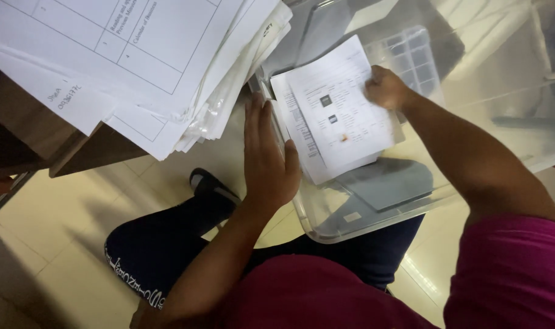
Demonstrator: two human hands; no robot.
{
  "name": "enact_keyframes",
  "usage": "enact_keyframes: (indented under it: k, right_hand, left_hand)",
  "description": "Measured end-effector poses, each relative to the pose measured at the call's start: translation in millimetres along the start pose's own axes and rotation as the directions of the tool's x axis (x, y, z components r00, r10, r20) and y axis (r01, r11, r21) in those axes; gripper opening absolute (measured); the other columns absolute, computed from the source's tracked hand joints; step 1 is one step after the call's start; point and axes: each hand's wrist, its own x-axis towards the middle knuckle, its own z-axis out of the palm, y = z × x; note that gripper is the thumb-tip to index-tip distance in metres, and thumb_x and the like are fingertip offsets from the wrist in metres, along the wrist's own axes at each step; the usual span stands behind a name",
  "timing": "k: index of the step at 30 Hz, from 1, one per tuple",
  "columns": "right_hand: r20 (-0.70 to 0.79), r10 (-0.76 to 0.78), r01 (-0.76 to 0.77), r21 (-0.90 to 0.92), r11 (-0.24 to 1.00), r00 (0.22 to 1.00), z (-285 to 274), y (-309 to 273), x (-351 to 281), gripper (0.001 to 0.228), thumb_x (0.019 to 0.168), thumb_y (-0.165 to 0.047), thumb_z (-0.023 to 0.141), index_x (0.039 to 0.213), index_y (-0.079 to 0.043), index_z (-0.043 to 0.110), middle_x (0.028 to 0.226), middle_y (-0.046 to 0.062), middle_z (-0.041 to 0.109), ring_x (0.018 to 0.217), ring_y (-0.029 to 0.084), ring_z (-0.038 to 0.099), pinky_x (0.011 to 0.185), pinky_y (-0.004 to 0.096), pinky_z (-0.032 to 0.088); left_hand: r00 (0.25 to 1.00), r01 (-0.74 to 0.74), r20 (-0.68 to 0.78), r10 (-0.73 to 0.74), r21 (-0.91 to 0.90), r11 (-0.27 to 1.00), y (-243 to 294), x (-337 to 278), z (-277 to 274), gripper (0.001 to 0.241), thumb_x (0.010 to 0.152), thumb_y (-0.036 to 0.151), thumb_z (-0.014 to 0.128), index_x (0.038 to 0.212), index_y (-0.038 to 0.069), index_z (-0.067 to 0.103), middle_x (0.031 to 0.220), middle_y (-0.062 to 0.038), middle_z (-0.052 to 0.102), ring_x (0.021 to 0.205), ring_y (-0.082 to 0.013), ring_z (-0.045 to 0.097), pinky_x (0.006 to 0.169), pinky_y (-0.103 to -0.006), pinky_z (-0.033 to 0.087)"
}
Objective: The person sits on the floor and organizes a stack of papers by sorting them into a clear plastic storage container. They handle the papers by hand, moving them from a pile on a wooden shelf into the container.
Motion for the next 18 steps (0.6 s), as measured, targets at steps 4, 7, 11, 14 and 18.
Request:
enact_keyframes:
  k: [4,7,11,14,18]
  right_hand:
    - [0.011,-0.002,0.002,0.005,1.000,1.000,10,0,-4,0.051,0.101,-0.020,0.055,0.143,0.008,0.045,0.128,0.026,0.067,0.113,0.035,0.069,0.102,0.045,0.055]
    - [0.056,0.001,0.009,-0.186,0.982,0.998,32,-22,-18,0.077,0.097,-0.031,0.067,0.153,0.004,0.026,0.147,0.026,0.045,0.133,0.040,0.047,0.110,0.050,0.041]
    - [0.099,0.040,-0.011,-0.271,0.963,0.994,58,0,2,0.107,0.088,-0.036,0.077,0.159,0.001,0.007,0.159,0.025,0.034,0.147,0.039,0.035,0.118,0.046,0.032]
    - [0.080,0.083,-0.068,-0.173,0.982,0.993,66,9,12,0.121,0.084,-0.034,0.081,0.157,0.007,-0.006,0.155,0.028,0.038,0.143,0.039,0.042,0.119,0.041,0.035]
    - [0.026,0.101,-0.095,-0.178,0.979,0.995,59,18,22,0.115,0.083,-0.029,0.084,0.158,0.008,0.005,0.155,0.029,0.044,0.141,0.039,0.049,0.119,0.040,0.038]
  left_hand:
    - [1.000,0.024,0.018,-0.024,0.013,1.000,2,3,-1,0.074,0.092,0.003,0.055,0.157,-0.009,0.021,0.169,-0.029,0.017,0.159,-0.0483,0.017,0.131,-0.0569,0.017]
    - [1.000,0.014,0.017,-0.014,0.030,0.999,0,1,0,0.074,0.092,0.003,0.055,0.157,-0.010,0.021,0.169,-0.029,0.017,0.159,-0.0490,0.017,0.131,-0.0572,0.017]
    - [0.999,-0.039,-0.014,0.039,0.004,0.999,-2,0,-1,0.073,0.092,0.002,0.055,0.157,-0.009,0.022,0.169,-0.029,0.018,0.160,-0.0490,0.019,0.132,-0.0571,0.017]
    - [1.000,-0.023,-0.011,0.023,0.007,1.000,0,1,-1,0.074,0.092,0.002,0.055,0.157,-0.010,0.023,0.169,-0.031,0.018,0.159,-0.0495,0.019,0.131,-0.0574,0.018]
    - [0.999,-0.034,-0.024,0.034,-0.005,0.999,-1,0,-3,0.072,0.093,0.003,0.055,0.157,-0.010,0.024,0.169,-0.030,0.020,0.159,-0.0489,0.021,0.131,-0.0571,0.019]
